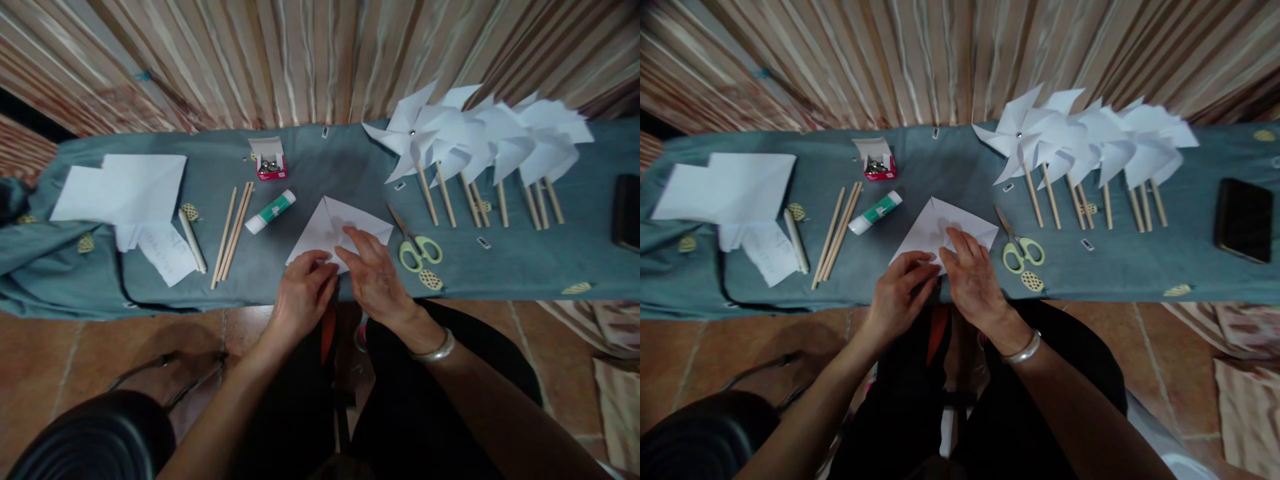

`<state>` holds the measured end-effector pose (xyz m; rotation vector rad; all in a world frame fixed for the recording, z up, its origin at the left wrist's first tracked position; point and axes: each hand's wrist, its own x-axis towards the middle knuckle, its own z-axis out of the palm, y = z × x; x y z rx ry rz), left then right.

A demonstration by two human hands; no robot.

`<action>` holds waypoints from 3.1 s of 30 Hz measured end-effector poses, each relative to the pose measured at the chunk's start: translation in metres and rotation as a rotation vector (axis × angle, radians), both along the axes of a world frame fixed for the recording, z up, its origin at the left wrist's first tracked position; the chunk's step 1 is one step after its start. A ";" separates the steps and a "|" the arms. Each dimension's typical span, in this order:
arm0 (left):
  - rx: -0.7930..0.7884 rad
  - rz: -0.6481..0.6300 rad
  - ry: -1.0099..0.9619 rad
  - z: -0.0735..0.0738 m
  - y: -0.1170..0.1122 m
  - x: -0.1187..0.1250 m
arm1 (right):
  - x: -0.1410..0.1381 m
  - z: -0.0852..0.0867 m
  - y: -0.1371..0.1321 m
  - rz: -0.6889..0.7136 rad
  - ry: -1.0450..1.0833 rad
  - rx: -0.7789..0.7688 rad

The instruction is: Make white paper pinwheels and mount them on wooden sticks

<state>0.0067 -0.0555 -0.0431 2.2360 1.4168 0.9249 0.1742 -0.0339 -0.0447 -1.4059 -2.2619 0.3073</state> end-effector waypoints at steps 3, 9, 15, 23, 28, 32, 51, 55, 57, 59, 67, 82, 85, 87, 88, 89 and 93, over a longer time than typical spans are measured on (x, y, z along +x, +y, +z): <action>0.048 0.000 0.051 -0.004 -0.001 0.001 | -0.002 0.000 0.002 0.002 0.002 -0.012; 0.112 -0.010 0.109 -0.008 0.004 0.001 | 0.004 0.001 0.003 0.013 -0.002 -0.036; 0.156 -0.095 0.195 -0.002 0.009 -0.003 | 0.019 0.004 0.021 -0.053 0.119 0.028; 0.182 -0.224 0.294 0.008 0.015 -0.018 | 0.037 0.007 0.038 -0.107 0.011 0.039; 0.240 -0.272 0.381 0.015 0.038 -0.042 | 0.047 0.011 0.027 -0.154 0.037 0.059; 0.230 -0.236 0.418 0.020 0.049 -0.052 | 0.049 0.015 0.018 -0.134 0.039 0.037; 0.184 -0.189 0.283 0.011 0.000 0.005 | 0.056 0.016 0.014 -0.076 0.207 -0.067; 0.195 -0.123 0.210 0.011 -0.009 -0.006 | 0.063 0.022 0.011 0.024 0.238 -0.200; 0.185 -0.105 0.179 0.011 -0.013 -0.009 | 0.061 0.026 0.007 0.091 0.219 -0.271; 0.167 -0.106 0.154 0.011 -0.016 -0.011 | 0.057 0.029 0.004 0.131 0.220 -0.339; 0.140 -0.124 0.133 0.012 -0.019 -0.009 | 0.040 0.025 0.006 0.115 0.369 -0.401; 0.143 -0.026 0.004 -0.006 -0.017 0.003 | 0.021 0.012 0.020 0.092 0.266 -0.137; 0.130 -0.007 -0.008 -0.006 -0.018 0.003 | 0.023 0.013 0.020 0.065 0.251 -0.126; 0.126 0.000 -0.014 -0.007 -0.019 0.003 | 0.025 0.014 0.020 0.053 0.248 -0.117; 0.125 0.003 -0.013 -0.007 -0.019 0.003 | 0.025 0.014 0.019 0.048 0.243 -0.110; 0.122 0.006 -0.010 -0.007 -0.019 0.003 | 0.025 0.014 0.018 0.043 0.236 -0.101; 0.121 0.032 0.009 -0.006 -0.018 0.002 | 0.025 0.013 0.015 0.040 0.173 -0.044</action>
